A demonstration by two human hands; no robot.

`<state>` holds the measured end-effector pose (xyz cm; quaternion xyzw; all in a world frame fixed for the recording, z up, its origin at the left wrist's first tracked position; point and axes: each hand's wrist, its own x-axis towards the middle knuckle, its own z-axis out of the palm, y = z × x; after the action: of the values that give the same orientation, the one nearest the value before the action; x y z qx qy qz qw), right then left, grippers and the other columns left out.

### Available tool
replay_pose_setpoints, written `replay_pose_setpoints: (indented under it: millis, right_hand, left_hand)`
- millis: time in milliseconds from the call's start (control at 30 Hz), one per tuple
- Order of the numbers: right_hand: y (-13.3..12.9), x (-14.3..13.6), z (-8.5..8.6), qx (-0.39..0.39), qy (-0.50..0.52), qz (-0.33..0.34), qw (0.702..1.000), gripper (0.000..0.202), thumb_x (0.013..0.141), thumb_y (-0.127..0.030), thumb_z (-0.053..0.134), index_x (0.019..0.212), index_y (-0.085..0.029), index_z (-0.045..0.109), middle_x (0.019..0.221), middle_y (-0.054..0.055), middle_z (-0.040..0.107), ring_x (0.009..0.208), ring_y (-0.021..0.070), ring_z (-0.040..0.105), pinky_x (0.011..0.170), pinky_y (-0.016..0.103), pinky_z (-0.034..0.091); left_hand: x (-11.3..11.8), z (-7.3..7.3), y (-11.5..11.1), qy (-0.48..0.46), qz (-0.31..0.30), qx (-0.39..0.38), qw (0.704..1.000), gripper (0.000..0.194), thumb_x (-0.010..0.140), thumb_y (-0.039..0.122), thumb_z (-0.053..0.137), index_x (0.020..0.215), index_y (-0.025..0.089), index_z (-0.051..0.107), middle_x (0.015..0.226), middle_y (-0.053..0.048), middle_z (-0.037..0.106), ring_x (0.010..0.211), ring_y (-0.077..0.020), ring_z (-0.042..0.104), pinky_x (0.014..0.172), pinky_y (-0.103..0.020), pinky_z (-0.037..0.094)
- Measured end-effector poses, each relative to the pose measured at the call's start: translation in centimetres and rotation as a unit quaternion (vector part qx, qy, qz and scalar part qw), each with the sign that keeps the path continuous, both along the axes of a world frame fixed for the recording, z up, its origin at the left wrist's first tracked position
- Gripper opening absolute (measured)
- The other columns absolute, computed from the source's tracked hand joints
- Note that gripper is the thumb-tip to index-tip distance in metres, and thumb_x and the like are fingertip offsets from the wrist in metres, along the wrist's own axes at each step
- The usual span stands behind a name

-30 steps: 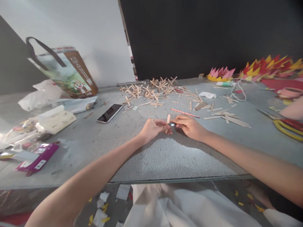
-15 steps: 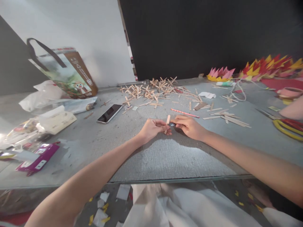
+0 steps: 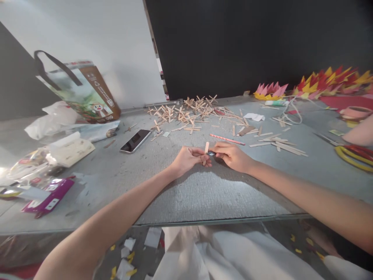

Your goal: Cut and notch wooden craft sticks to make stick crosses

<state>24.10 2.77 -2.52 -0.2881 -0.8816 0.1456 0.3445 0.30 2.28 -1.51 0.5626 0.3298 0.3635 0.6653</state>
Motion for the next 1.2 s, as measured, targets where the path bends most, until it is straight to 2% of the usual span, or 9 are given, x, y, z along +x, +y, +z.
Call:
replay_pose_setpoints:
  millis: [167,367,667,900,1200]
  right_hand:
    - [-0.01,0.15,-0.06,-0.016,-0.001,-0.002,1.0,0.04,0.103,-0.012,0.048,0.13,-0.024,0.075,0.097,0.007,0.067,0.091,0.0222,0.066,0.085,0.039,0.053]
    - [-0.02,-0.06,-0.02,0.008,-0.005,-0.002,1.0,0.04,0.103,-0.011,0.046,0.128,-0.023,0.076,0.094,0.007,0.067,0.088,0.0227,0.065,0.082,0.038,0.053]
    - [0.0,-0.32,-0.42,0.031,0.006,-0.01,0.999,0.04,0.102,-0.011,0.047,0.128,-0.024,0.075,0.1,0.009,0.071,0.094,0.024,0.068,0.084,0.04,0.055]
    - [0.19,0.0,-0.36,0.008,0.009,-0.008,1.0,0.039,0.105,-0.015,0.046,0.131,-0.024,0.074,0.1,0.008,0.07,0.092,0.0224,0.068,0.086,0.039,0.056]
    - [0.01,-0.06,-0.33,0.01,-0.001,-0.012,1.0,0.041,0.102,-0.011,0.046,0.127,-0.023,0.076,0.099,0.009,0.069,0.092,0.0235,0.067,0.085,0.04,0.055]
  left_hand:
    - [-0.21,-0.26,-0.02,-0.006,0.003,0.001,1.0,0.046,0.066,0.046,0.097,0.082,0.009,0.074,0.077,-0.01,0.079,0.075,-0.0213,0.078,0.085,-0.038,0.061]
    - [-0.11,-0.33,0.04,-0.008,-0.005,0.003,1.0,0.045,0.065,0.045,0.098,0.078,0.01,0.072,0.075,-0.009,0.078,0.076,-0.0218,0.078,0.083,-0.037,0.061]
    - [0.25,0.09,-0.06,0.013,0.002,0.01,1.0,0.049,0.063,0.049,0.098,0.079,0.01,0.072,0.078,-0.011,0.079,0.074,-0.0212,0.077,0.08,-0.036,0.06]
    - [0.13,-0.06,-0.02,-0.021,0.011,0.004,1.0,0.05,0.064,0.047,0.099,0.082,0.011,0.068,0.077,-0.009,0.079,0.075,-0.022,0.078,0.082,-0.037,0.06]
    - [-0.15,-0.43,-0.2,0.006,0.006,0.016,1.0,0.048,0.069,0.048,0.096,0.082,0.01,0.07,0.08,-0.012,0.079,0.075,-0.0222,0.078,0.082,-0.04,0.061]
